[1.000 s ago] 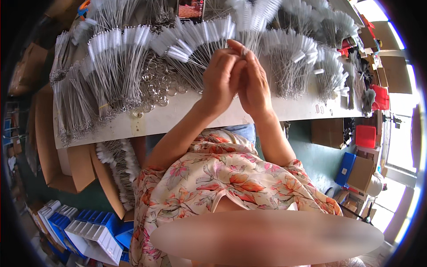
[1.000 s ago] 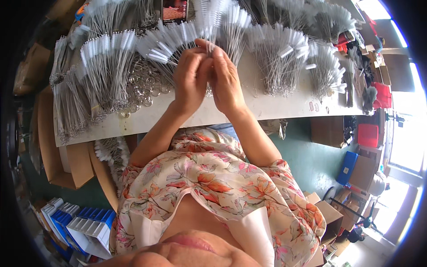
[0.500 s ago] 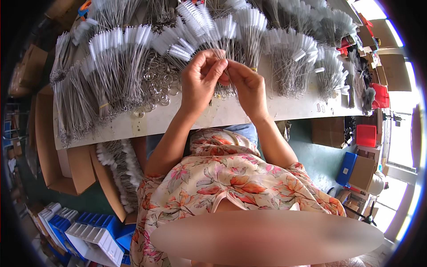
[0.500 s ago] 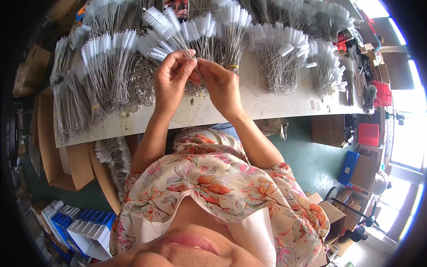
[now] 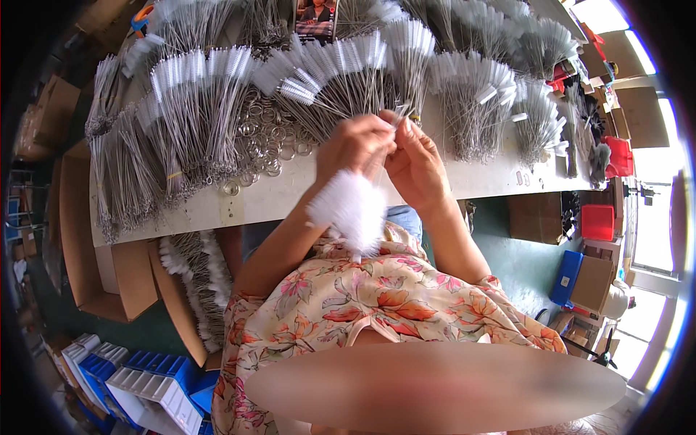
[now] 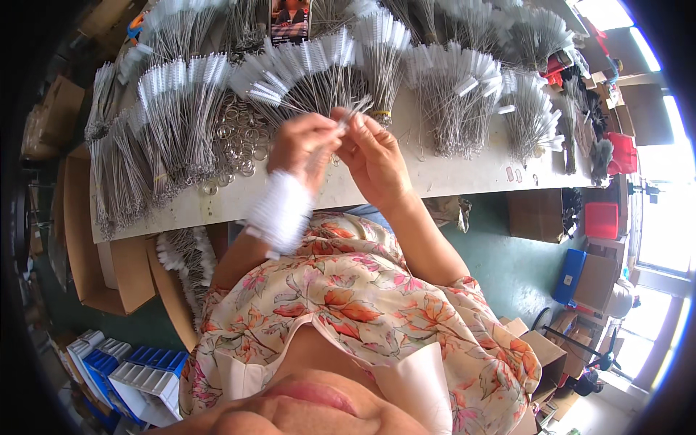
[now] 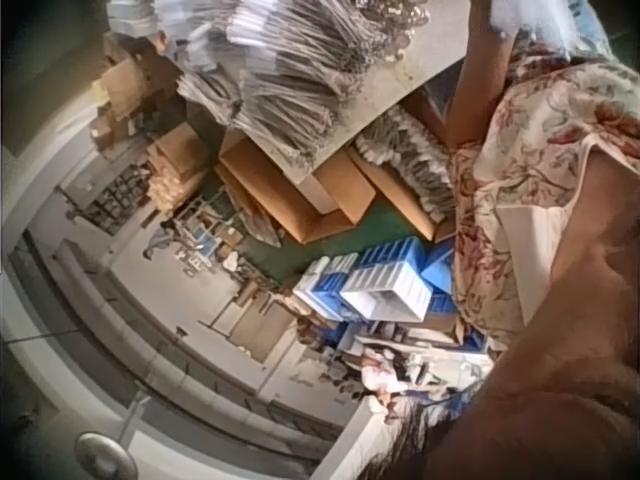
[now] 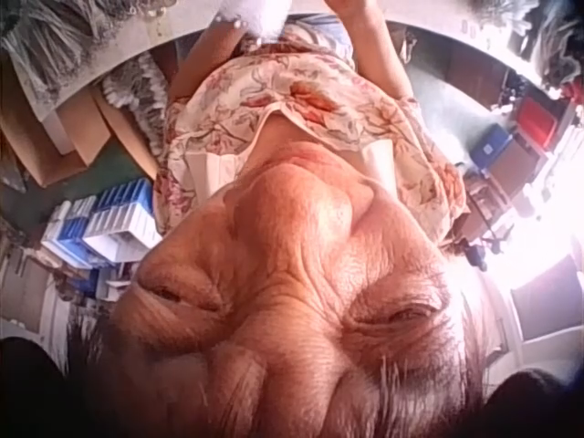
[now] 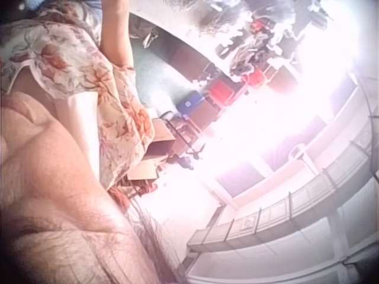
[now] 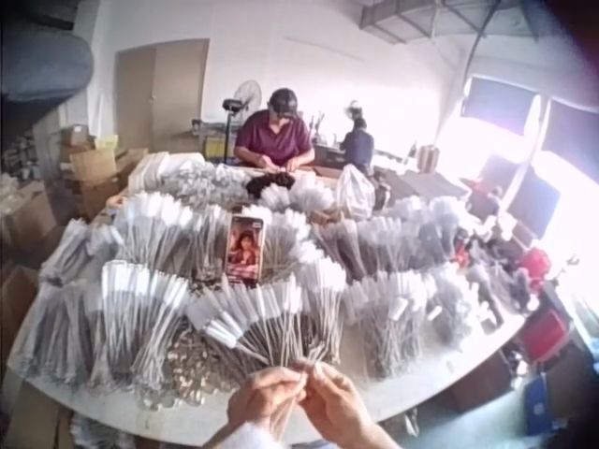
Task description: The recorder is assembling small cleaning brushes by sliding multiple brushes onto a single metal ring.
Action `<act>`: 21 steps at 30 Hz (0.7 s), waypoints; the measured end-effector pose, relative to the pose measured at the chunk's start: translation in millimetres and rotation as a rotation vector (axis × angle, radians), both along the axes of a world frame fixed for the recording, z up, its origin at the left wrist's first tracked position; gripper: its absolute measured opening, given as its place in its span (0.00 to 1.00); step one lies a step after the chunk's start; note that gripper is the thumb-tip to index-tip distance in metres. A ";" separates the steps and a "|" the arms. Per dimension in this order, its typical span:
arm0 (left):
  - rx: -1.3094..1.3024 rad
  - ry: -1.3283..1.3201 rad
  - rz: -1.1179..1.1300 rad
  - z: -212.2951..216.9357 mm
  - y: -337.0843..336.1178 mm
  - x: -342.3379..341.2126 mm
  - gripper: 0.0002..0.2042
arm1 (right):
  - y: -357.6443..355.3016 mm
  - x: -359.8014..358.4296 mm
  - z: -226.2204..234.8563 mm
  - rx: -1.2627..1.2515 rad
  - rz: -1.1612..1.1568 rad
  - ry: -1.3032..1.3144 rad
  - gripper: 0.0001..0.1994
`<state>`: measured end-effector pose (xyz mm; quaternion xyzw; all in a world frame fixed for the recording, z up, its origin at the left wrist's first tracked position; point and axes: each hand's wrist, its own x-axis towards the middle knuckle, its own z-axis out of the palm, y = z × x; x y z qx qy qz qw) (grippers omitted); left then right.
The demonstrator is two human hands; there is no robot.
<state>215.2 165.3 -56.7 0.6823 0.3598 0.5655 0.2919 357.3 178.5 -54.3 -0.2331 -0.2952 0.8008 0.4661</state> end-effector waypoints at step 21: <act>0.012 0.131 0.024 -48.3 -63.7 -23.0 0.12 | -22.4 17.6 5.6 0.638 0.538 -1.101 0.07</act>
